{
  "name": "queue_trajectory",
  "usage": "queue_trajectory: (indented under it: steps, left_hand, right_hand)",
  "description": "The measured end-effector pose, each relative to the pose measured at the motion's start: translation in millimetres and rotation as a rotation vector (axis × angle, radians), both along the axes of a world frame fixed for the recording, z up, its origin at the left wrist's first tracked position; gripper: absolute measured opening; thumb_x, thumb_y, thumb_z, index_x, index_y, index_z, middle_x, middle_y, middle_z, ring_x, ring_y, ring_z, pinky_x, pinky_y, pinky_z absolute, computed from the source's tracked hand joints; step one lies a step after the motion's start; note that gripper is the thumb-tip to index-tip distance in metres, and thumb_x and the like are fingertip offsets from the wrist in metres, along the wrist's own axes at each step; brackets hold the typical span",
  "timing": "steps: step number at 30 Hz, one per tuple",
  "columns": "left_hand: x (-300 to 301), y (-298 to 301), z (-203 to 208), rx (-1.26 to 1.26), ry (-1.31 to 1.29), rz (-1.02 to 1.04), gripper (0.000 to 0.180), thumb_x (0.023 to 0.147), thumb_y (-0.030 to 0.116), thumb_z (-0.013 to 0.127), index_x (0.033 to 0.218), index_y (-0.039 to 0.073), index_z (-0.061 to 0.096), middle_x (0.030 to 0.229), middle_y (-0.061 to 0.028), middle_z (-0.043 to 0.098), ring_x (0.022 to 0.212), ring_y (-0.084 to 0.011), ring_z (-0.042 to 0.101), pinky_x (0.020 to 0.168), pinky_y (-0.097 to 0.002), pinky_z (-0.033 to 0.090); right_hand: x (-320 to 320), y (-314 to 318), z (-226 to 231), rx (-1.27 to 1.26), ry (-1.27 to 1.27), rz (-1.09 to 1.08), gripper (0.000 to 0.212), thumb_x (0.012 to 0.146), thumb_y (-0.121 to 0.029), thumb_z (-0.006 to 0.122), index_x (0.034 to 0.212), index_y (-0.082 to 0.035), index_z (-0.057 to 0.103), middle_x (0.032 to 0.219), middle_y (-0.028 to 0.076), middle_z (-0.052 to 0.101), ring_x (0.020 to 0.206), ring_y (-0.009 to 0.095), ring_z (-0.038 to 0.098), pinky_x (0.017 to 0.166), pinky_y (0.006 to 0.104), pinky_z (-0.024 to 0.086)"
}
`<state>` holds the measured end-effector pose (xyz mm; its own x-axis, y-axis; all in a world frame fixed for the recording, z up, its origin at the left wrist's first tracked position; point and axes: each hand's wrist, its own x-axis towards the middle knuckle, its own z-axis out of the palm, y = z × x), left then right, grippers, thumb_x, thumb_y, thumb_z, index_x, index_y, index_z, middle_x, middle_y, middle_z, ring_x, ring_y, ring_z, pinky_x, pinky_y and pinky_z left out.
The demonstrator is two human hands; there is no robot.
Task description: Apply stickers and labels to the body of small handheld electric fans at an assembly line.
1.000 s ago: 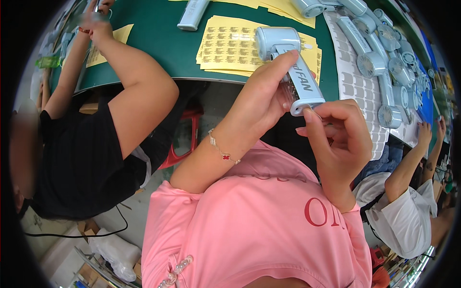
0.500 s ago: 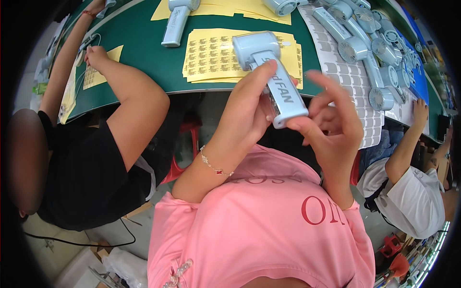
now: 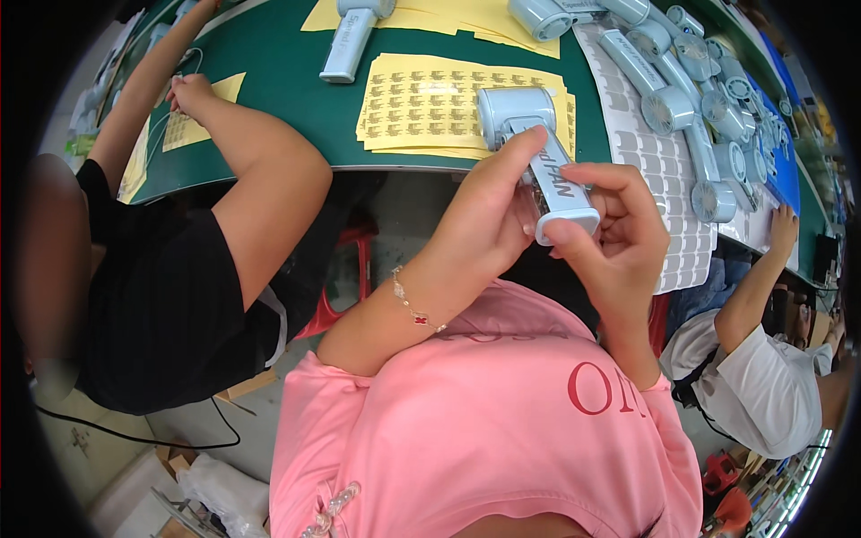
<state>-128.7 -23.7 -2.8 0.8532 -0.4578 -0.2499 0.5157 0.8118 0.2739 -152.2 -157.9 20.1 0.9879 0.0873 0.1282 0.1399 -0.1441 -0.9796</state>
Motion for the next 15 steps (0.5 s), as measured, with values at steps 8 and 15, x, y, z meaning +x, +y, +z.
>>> queue_trajectory:
  steps: [8,15]
  left_hand:
    - [1.4,-4.6,19.6,0.198,-0.091,0.16,0.029,0.09,0.029,0.051,0.11,0.009,0.046,0.095,-0.0048,0.054,0.087,-0.016,0.056,0.074,-0.0328,0.048]
    - [80.6,51.6,-16.2,1.091,-0.393,0.344,0.04,0.087,0.024,0.058,0.117,0.0,0.046,0.096,-0.0101,0.06,0.084,-0.0148,0.059,0.07,-0.0264,0.048]
  right_hand:
    - [21.8,16.9,-34.1,-0.332,-0.621,-0.181,0.072,0.06,-0.043,0.079,0.113,-0.002,0.054,0.099,0.009,0.064,0.049,0.008,0.05,0.044,0.0192,0.04]
    - [74.1,-20.9,4.2,-0.478,-0.102,0.433,0.092,0.064,-0.017,0.08,0.14,-0.016,0.028,0.068,0.001,0.055,0.05,0.009,0.046,0.049,0.0216,0.037]
